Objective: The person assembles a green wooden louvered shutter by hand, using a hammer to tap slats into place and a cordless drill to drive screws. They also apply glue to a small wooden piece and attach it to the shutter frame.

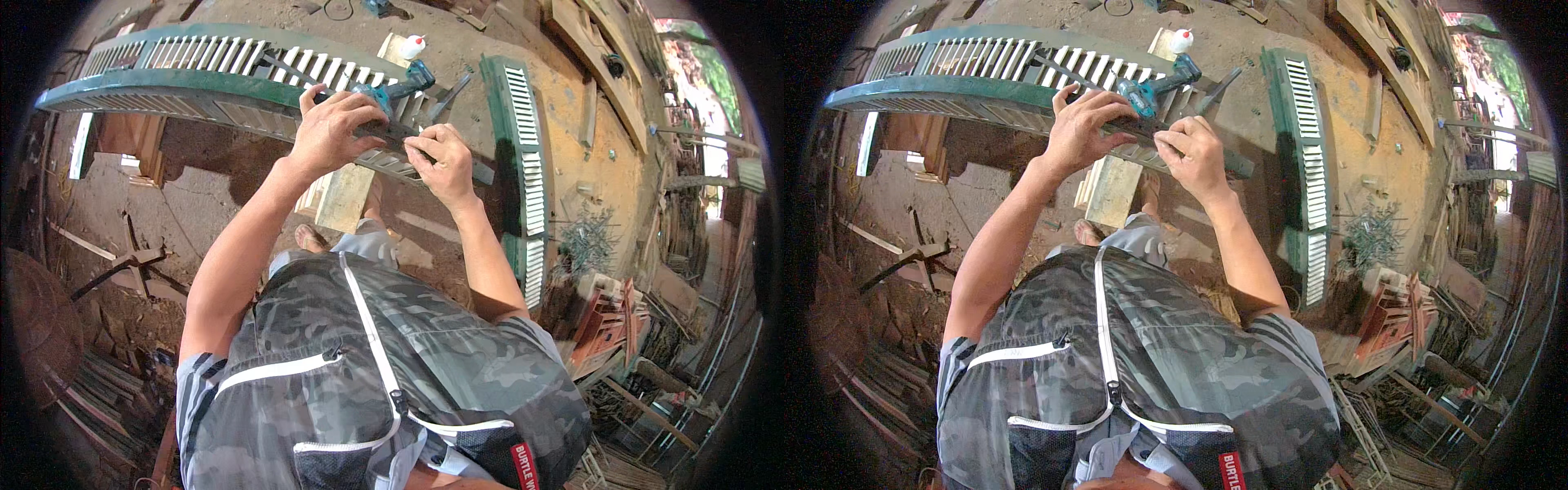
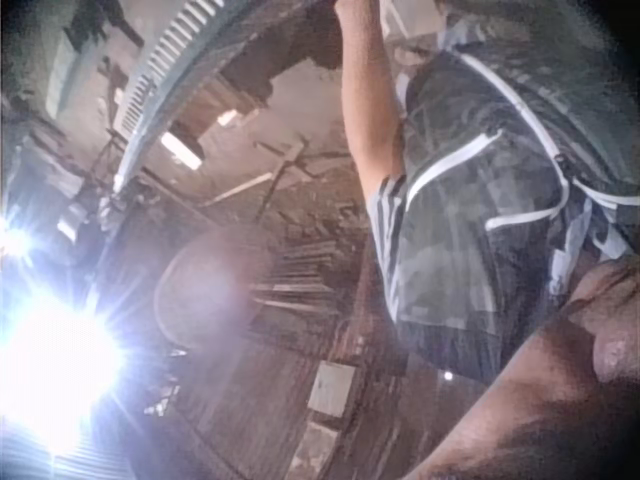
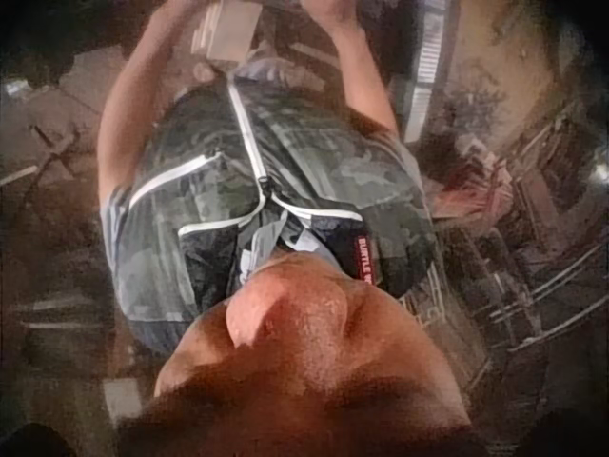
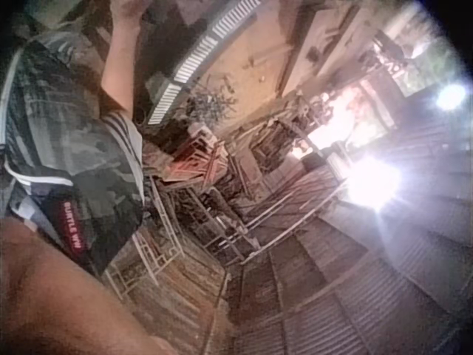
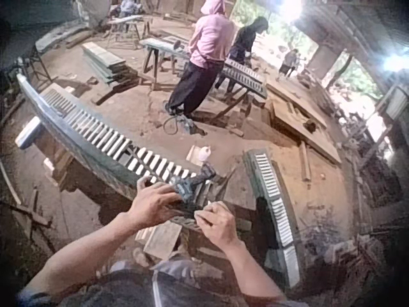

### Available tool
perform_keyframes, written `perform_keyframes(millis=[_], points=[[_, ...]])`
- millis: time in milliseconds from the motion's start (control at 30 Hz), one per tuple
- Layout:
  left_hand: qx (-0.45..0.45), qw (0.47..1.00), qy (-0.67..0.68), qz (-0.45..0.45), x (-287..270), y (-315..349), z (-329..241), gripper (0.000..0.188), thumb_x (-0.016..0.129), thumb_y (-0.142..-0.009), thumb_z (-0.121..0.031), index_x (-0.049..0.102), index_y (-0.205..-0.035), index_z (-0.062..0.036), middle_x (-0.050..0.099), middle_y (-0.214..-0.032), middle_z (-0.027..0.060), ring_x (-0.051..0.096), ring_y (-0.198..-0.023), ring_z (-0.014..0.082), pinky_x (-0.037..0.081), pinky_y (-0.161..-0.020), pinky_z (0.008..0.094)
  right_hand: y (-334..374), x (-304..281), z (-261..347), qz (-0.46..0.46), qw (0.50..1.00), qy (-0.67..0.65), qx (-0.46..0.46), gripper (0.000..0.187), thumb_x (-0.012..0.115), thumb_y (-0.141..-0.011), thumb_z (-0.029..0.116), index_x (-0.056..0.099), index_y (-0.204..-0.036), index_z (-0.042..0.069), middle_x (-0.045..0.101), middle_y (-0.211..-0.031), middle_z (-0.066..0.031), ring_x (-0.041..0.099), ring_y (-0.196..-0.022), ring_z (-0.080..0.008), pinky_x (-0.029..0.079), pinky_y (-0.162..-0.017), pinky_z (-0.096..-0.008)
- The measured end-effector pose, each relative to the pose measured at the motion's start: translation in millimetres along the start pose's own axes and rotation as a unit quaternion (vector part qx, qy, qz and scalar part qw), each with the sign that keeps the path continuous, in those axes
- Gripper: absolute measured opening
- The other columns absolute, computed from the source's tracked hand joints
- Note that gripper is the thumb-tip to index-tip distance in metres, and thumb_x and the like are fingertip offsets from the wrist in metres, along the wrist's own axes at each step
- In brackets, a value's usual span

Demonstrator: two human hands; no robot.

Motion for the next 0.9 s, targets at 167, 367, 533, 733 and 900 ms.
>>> perform_keyframes(millis=[167, 367, 533, 733, 900], points=[[0.020, 0.997, 0.024, -0.069, -5.1, -1.2, -1.4, 0.014, 0.088, -0.080, -0.038, 0.086, -0.092, -0.0328, 0.075, -0.116, -0.0135, 0.062, -0.127, 0.0135, 0.020, -0.120, 0.0516, 0.2, -0.4, 0.3, -0.017, 0.999, 0.013, -0.034, 0.017, 0.086, -0.075, 0.004, 0.080, -0.091, 0.008, 0.068, -0.087, -0.0059, 0.066, -0.084, -0.0255, 0.056, -0.074, -0.0381], [0.030, 0.999, 0.008, -0.036, -4.2, -6.0, -1.5, 0.014, 0.086, -0.082, -0.037, 0.085, -0.096, -0.0322, 0.075, -0.116, -0.0142, 0.063, -0.122, 0.0118, 0.019, -0.119, 0.0537, 0.1, -1.0, -7.0, -0.011, 1.000, 0.004, -0.027, 0.020, 0.087, -0.074, 0.004, 0.080, -0.092, 0.007, 0.070, -0.092, -0.0063, 0.066, -0.086, -0.0261, 0.057, -0.078, -0.0382], [0.019, 1.000, 0.003, -0.025, -4.7, -6.9, -2.0, 0.015, 0.085, -0.084, -0.039, 0.085, -0.096, -0.0309, 0.074, -0.116, -0.0136, 0.064, -0.118, 0.0120, 0.022, -0.119, 0.0537, 6.0, -16.8, -2.8, -0.051, 0.999, -0.004, 0.017, 0.021, 0.087, -0.073, 0.002, 0.080, -0.092, 0.008, 0.072, -0.098, -0.0064, 0.067, -0.090, -0.0273, 0.056, -0.082, -0.0390], [-0.007, 1.000, 0.011, 0.008, -1.1, -15.6, 2.5, 0.015, 0.083, -0.087, -0.039, 0.084, -0.096, -0.0258, 0.074, -0.116, -0.0115, 0.065, -0.116, 0.0131, 0.019, -0.121, 0.0541, 8.6, -12.0, -7.2, -0.069, 0.997, 0.016, -0.003, 0.019, 0.087, -0.074, 0.000, 0.080, -0.090, 0.007, 0.073, -0.096, -0.0053, 0.068, -0.090, -0.0247, 0.056, -0.080, -0.0371], [-0.004, 0.999, 0.035, 0.003, 0.7, -23.0, -2.5, 0.015, 0.083, -0.088, -0.038, 0.084, -0.095, -0.0252, 0.073, -0.113, -0.0099, 0.066, -0.113, 0.0142, 0.019, -0.120, 0.0526, 1.8, -12.7, -12.3, -0.077, 0.997, 0.020, -0.012, 0.019, 0.086, -0.074, -0.001, 0.079, -0.090, 0.008, 0.073, -0.095, -0.0047, 0.068, -0.088, -0.0246, 0.056, -0.078, -0.0368]])
Point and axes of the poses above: each hand's wrist, its own y-axis away from the middle knuckle, its own x-axis out of the palm, z = x × y, the point moved 8 cm from there along -y, towards the middle knuckle
